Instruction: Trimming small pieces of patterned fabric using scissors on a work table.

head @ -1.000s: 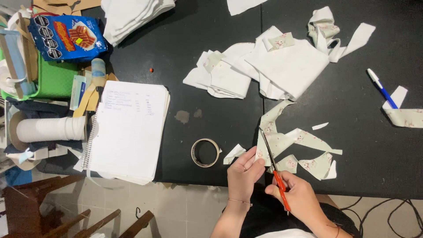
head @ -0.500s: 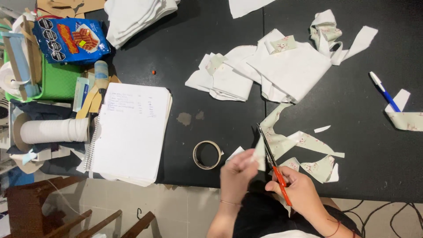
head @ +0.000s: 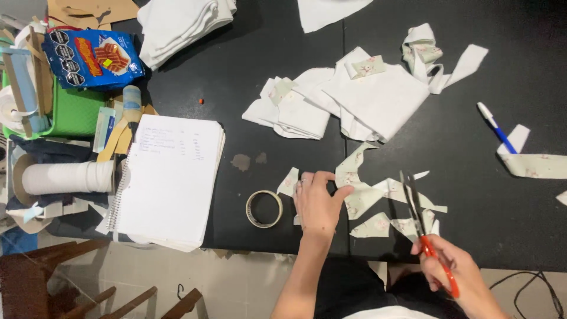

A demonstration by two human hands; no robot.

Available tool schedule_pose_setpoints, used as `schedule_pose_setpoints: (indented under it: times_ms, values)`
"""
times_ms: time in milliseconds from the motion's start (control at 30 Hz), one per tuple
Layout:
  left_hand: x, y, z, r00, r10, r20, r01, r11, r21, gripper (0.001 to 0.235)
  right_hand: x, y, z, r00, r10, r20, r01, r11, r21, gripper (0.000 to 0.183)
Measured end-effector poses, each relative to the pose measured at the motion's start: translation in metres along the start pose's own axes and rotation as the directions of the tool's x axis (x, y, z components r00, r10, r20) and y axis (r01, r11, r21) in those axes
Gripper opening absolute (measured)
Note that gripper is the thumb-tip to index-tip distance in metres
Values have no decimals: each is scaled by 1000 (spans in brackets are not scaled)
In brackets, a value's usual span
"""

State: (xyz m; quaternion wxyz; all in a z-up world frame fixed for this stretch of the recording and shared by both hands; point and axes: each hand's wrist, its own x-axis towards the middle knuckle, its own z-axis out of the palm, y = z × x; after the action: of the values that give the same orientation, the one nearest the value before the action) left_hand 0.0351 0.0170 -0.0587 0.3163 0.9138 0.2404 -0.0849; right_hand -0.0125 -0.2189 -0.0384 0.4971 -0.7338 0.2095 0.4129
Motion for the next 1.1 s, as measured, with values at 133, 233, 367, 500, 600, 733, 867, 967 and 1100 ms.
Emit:
schedule_pose_setpoints:
  times_ms: [133, 233, 367, 500, 600, 733, 867, 967, 1100]
  values:
    - [-6, 33, -23, 958, -79, 275, 143, 966, -217, 21, -5, 17, -24, 977, -205, 51, 189, 956, 225, 20]
    - [-19, 69, -51, 895, -93, 436, 343, 768, -540, 23, -5, 18, -43, 984, -128, 122, 91, 958, 273, 31]
    - [-39, 114, -51, 878, 15, 479, 479, -58, -876, 16, 10, 48, -68, 859, -387, 335, 212, 865, 454, 44]
    - [-47, 142, -24, 863, -26, 505, 474, -310, -824, 13, 12, 49, -86, 779, -491, 389, 213, 792, 572, 64]
    - [-52, 175, -25, 890, 165, 426, 452, -457, -766, 37, 9, 38, -101, 911, 138, 388, -383, 630, 676, 54]
    - [-55, 202, -11, 897, 108, 429, 410, -566, -715, 39, -15, 13, -122, 914, 67, 400, -217, 914, 342, 43]
    - [-55, 210, 22, 904, 32, 427, 371, -557, -743, 43, -8, 18, -121, 751, -485, 449, 282, 850, 446, 86]
    - [-62, 225, 15, 882, -18, 470, 409, -464, -785, 42, -32, -17, -130, 876, -382, 294, 328, 920, 215, 76]
    - [-62, 222, 22, 897, -56, 438, 383, -394, -836, 44, -18, 7, -138, 909, -340, 241, 250, 908, 337, 36]
